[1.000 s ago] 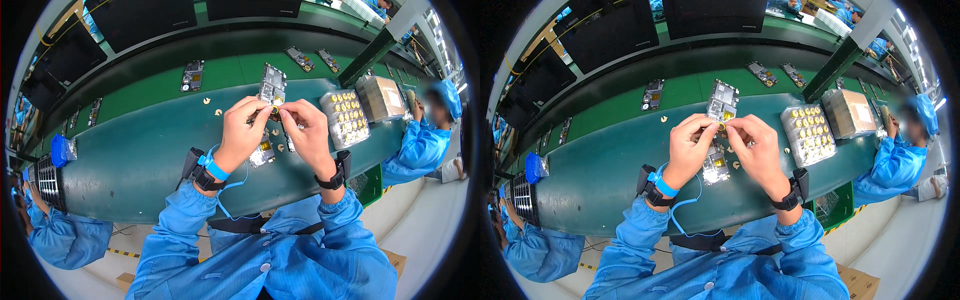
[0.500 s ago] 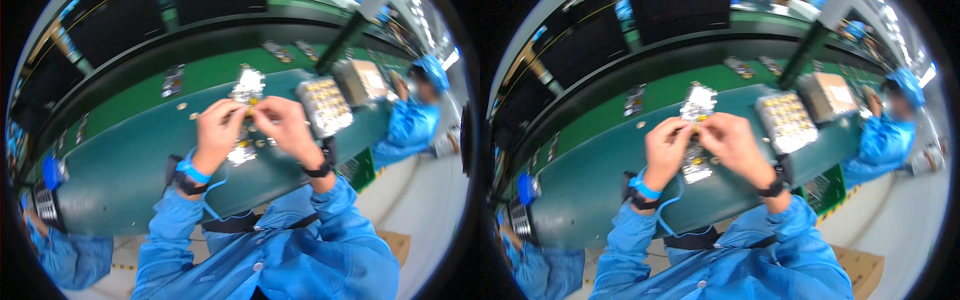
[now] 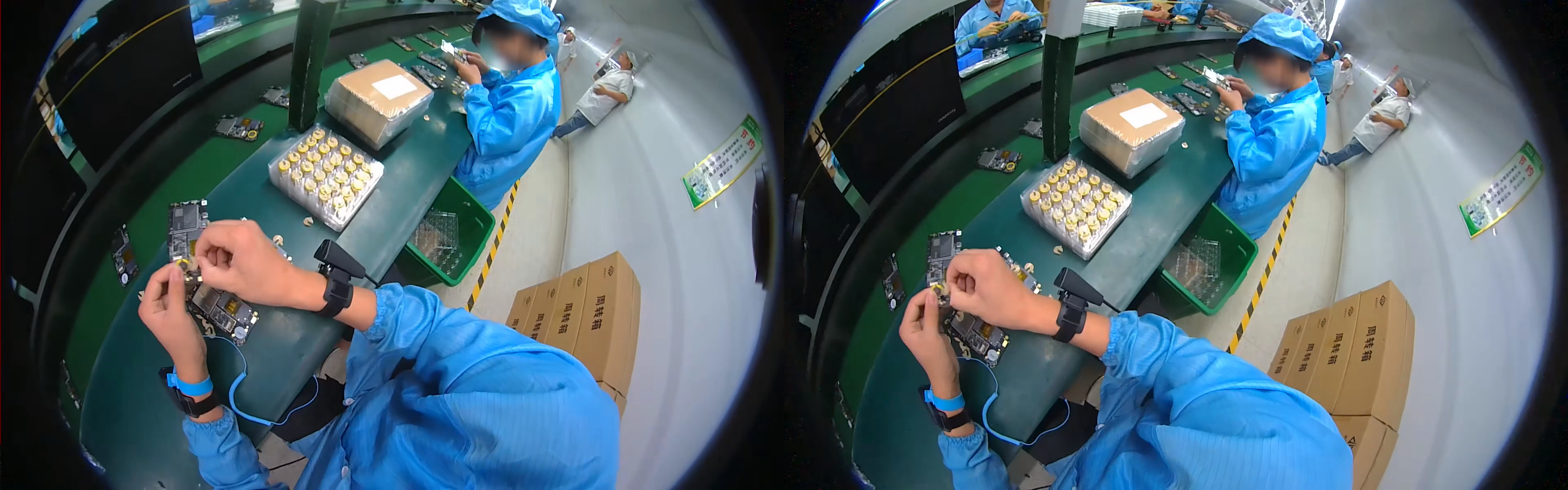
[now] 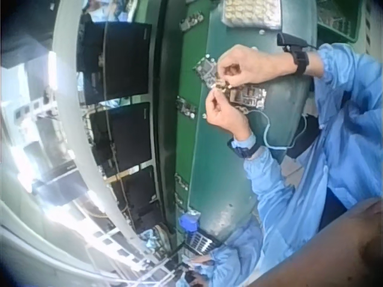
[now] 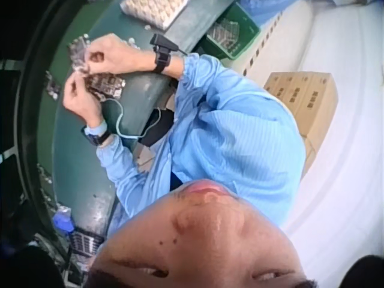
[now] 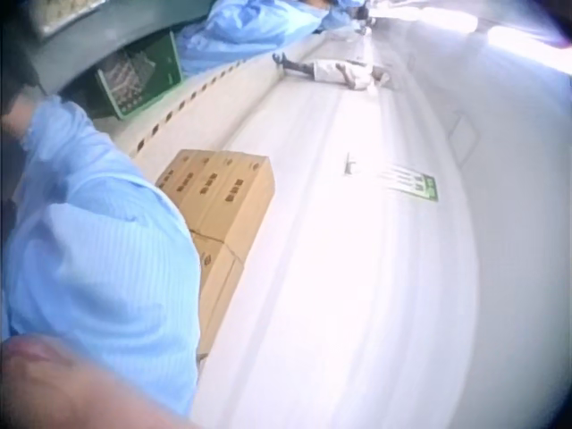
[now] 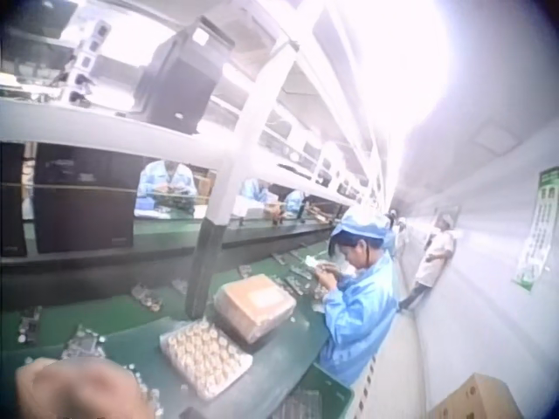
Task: Installing small circular components onto electronic circuit boards at an assembly line.
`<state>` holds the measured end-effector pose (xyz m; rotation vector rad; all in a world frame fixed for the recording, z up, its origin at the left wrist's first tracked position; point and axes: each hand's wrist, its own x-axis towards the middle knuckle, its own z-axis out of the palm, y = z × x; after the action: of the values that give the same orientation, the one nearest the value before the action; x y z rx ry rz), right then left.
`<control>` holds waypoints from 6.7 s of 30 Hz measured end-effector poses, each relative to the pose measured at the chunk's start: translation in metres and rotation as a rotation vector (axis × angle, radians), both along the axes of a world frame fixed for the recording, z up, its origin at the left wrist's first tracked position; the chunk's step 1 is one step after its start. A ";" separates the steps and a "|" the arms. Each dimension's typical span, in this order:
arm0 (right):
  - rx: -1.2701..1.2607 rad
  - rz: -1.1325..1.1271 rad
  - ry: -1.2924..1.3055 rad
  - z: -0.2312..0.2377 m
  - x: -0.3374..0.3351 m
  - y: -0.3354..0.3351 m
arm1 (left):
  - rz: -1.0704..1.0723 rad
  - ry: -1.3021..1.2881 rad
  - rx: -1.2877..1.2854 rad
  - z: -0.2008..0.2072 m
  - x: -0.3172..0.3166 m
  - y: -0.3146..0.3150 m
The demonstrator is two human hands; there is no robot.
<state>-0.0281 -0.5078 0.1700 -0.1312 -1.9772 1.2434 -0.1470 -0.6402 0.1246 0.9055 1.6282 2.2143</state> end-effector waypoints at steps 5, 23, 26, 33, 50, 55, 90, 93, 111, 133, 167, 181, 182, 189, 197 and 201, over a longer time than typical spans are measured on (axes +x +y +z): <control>-0.054 -0.180 -0.208 0.001 0.036 0.013 | 0.115 -0.082 0.005 0.013 -0.002 -0.021; 0.236 -0.080 -0.088 0.012 0.020 -0.011 | -0.161 -0.102 0.030 0.025 0.012 -0.016; 0.150 -0.057 -0.119 0.010 0.018 -0.010 | -0.223 -0.101 0.031 0.027 0.014 -0.015; 0.767 -0.162 0.076 0.013 0.013 0.008 | -0.352 -0.270 0.049 0.027 0.005 -0.018; 0.247 0.037 -0.244 0.025 0.014 0.000 | -0.277 -0.090 -0.022 0.026 0.008 -0.020; -0.230 0.102 -0.265 0.035 0.010 0.001 | -0.238 -0.070 0.048 0.027 0.012 -0.015; 0.240 -0.074 -0.299 0.037 -0.004 -0.022 | -0.273 -0.145 0.063 0.026 0.007 -0.017; 0.248 -0.096 -0.261 0.038 -0.004 -0.026 | -0.272 -0.149 0.059 0.030 0.007 -0.018; 0.365 -0.128 -0.169 0.033 -0.008 -0.036 | -0.243 -0.179 0.102 0.033 0.004 -0.024; 0.335 0.001 -0.189 0.039 -0.008 -0.032 | -0.232 -0.228 0.142 0.039 -0.001 -0.029; 0.556 -0.544 -0.626 -0.032 -0.174 0.079 | 0.311 -0.193 -0.100 0.004 -0.028 -0.026; -0.522 0.017 -0.085 -0.013 -0.096 0.004 | -0.071 -0.454 -0.062 0.017 -0.006 -0.013; -0.397 -0.010 -0.111 -0.020 -0.088 -0.001 | -0.111 -0.403 -0.037 0.013 -0.007 -0.013; 0.330 -0.444 -0.092 0.007 0.009 0.079 | -0.175 -0.341 -0.004 0.018 -0.003 -0.012; 0.610 -0.770 -0.618 0.008 0.053 0.150 | 0.048 -0.151 -0.001 0.004 -0.011 -0.012; 0.600 -0.695 -0.755 0.023 0.052 0.156 | 0.232 0.016 0.012 0.011 -0.016 -0.018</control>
<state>0.0241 -0.3514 0.1932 -0.9984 -2.5003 0.1089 -0.1634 -0.6587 0.1356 0.7737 1.8114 2.3742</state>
